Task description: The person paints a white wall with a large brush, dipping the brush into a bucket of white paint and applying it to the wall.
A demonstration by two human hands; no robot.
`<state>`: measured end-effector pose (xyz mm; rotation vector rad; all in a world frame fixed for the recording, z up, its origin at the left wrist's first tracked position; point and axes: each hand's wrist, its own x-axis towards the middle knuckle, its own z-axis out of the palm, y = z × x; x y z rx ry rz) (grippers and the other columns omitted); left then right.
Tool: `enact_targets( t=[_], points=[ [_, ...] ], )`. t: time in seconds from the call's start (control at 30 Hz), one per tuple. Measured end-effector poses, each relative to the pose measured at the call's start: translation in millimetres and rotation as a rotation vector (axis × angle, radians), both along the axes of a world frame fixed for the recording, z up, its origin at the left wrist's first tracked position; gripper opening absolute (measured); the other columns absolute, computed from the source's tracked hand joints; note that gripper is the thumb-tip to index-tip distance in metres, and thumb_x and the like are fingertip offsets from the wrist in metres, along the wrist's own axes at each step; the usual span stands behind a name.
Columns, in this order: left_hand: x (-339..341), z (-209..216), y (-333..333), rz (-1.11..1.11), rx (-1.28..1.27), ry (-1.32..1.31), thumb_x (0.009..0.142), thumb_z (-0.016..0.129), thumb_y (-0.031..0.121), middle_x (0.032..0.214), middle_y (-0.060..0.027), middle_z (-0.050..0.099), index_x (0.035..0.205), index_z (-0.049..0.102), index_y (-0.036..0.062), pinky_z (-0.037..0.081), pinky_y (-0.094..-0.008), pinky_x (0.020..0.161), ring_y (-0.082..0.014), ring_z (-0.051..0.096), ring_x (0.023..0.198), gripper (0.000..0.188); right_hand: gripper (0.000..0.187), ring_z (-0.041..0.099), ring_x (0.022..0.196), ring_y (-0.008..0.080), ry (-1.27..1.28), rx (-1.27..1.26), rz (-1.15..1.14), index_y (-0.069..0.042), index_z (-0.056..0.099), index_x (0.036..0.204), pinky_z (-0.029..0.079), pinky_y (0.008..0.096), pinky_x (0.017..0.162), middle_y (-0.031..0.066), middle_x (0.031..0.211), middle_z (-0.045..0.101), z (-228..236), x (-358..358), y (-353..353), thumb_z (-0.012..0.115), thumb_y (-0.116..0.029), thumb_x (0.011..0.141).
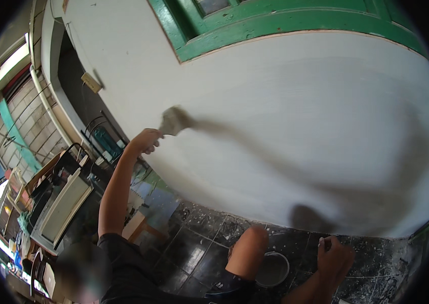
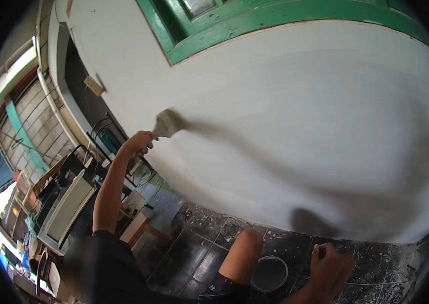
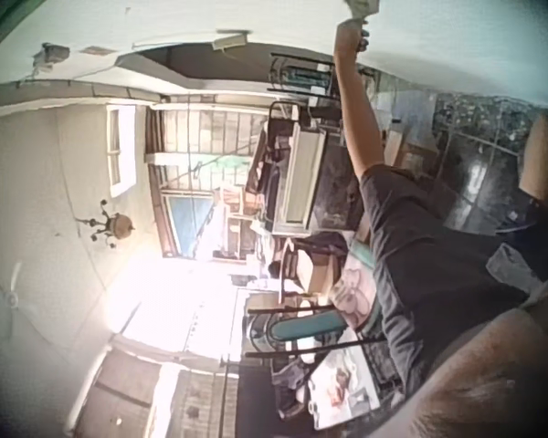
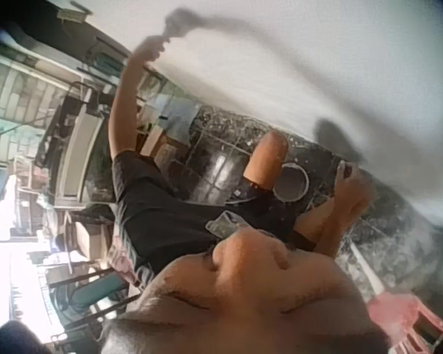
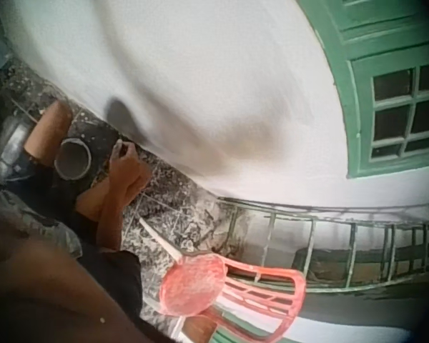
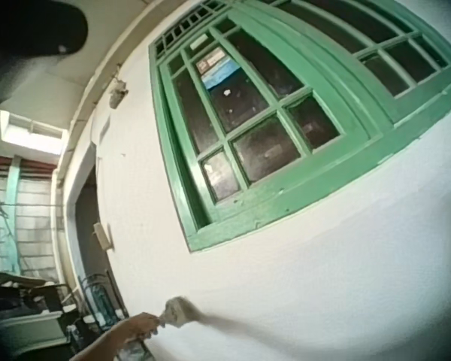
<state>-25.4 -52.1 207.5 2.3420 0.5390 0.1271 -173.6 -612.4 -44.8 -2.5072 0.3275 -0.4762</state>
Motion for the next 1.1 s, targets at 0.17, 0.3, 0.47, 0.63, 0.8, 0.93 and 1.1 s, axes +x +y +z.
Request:
enact_targets(
  t=[0.17, 0.3, 0.47, 0.63, 0.8, 0.93, 1.1],
  points=[
    [1, -21, 129, -0.074, 1.304, 0.252, 0.082, 0.053, 0.013, 0.079, -0.0214, 0.068, 0.085, 0.068, -0.0034, 0.055, -0.0418, 0.065, -0.0331, 0.068, 0.071, 0.023, 0.019, 0.063, 0.07, 0.0345, 0.03, -0.201, -0.029, -0.014, 0.067, 0.078, 0.047, 0.0447, 0.07, 0.0101, 0.067, 0.066, 4, -3, 5, 0.071, -0.033, 0.082],
    [31, -42, 65, -0.312, 1.241, -0.089, 0.078, 0.051, 0.01, 0.075, -0.0227, 0.067, 0.073, 0.066, -0.0028, 0.055, -0.0465, 0.069, -0.0381, 0.068, 0.073, 0.02, 0.02, 0.065, 0.07, 0.034, 0.062, -0.21, 0.031, -0.015, 0.067, 0.079, 0.049, 0.0442, 0.068, 0.0099, 0.068, 0.067, -1, 0, 14, 0.07, -0.034, 0.082],
    [-1, -45, -126, -0.227, 0.749, -0.398, 0.087, 0.045, 0.007, 0.076, -0.0327, 0.062, 0.095, 0.052, -0.0103, 0.049, -0.0548, 0.074, -0.0501, 0.062, 0.077, 0.02, 0.021, 0.067, 0.071, 0.0329, 0.153, -0.321, 0.097, -0.018, 0.068, 0.083, 0.05, 0.0426, 0.069, 0.0089, 0.072, 0.069, 13, 8, 47, 0.068, -0.039, 0.082],
    [-43, -20, -176, -0.512, -0.063, -0.095, 0.097, 0.052, 0.021, 0.075, -0.0093, 0.061, 0.114, 0.053, 0.0016, 0.041, -0.031, 0.041, -0.017, 0.054, 0.051, 0.026, 0.02, 0.067, 0.072, 0.0329, 0.177, -0.312, 0.123, -0.018, 0.069, 0.084, 0.05, 0.0423, 0.07, 0.0067, 0.076, 0.071, 4, 16, 67, 0.067, -0.039, 0.083],
    [-5, -48, -67, -0.305, -0.115, -0.074, 0.096, 0.055, 0.031, 0.075, -0.0069, 0.058, 0.12, 0.057, 0.0053, 0.031, -0.0238, 0.036, -0.0071, 0.039, 0.042, 0.035, 0.019, 0.067, 0.071, 0.0325, 0.076, -0.156, 0.206, -0.018, 0.069, 0.085, 0.049, 0.0421, 0.07, 0.0072, 0.077, 0.071, -25, 23, 66, 0.067, -0.038, 0.083],
    [-10, -46, 40, -0.037, -0.034, -0.049, 0.095, 0.056, 0.032, 0.072, -0.008, 0.058, 0.114, 0.06, 0.0053, 0.033, -0.025, 0.035, -0.0096, 0.043, 0.042, 0.033, 0.019, 0.068, 0.072, 0.0315, 0.145, -0.338, 0.112, -0.018, 0.07, 0.084, 0.05, 0.0421, 0.07, 0.0073, 0.077, 0.071, -2, 11, 67, 0.066, -0.036, 0.084],
    [17, -56, 66, 0.115, 0.766, -0.095, 0.082, 0.048, 0.01, 0.09, -0.0282, 0.067, 0.099, 0.057, -0.0112, 0.054, -0.049, 0.072, -0.0427, 0.067, 0.084, 0.028, 0.019, 0.068, 0.073, 0.0307, 0.085, -0.15, 0.123, -0.017, 0.07, 0.083, 0.051, 0.0418, 0.072, 0.0064, 0.076, 0.071, -27, 22, 52, 0.066, -0.036, 0.084]
  ],
)
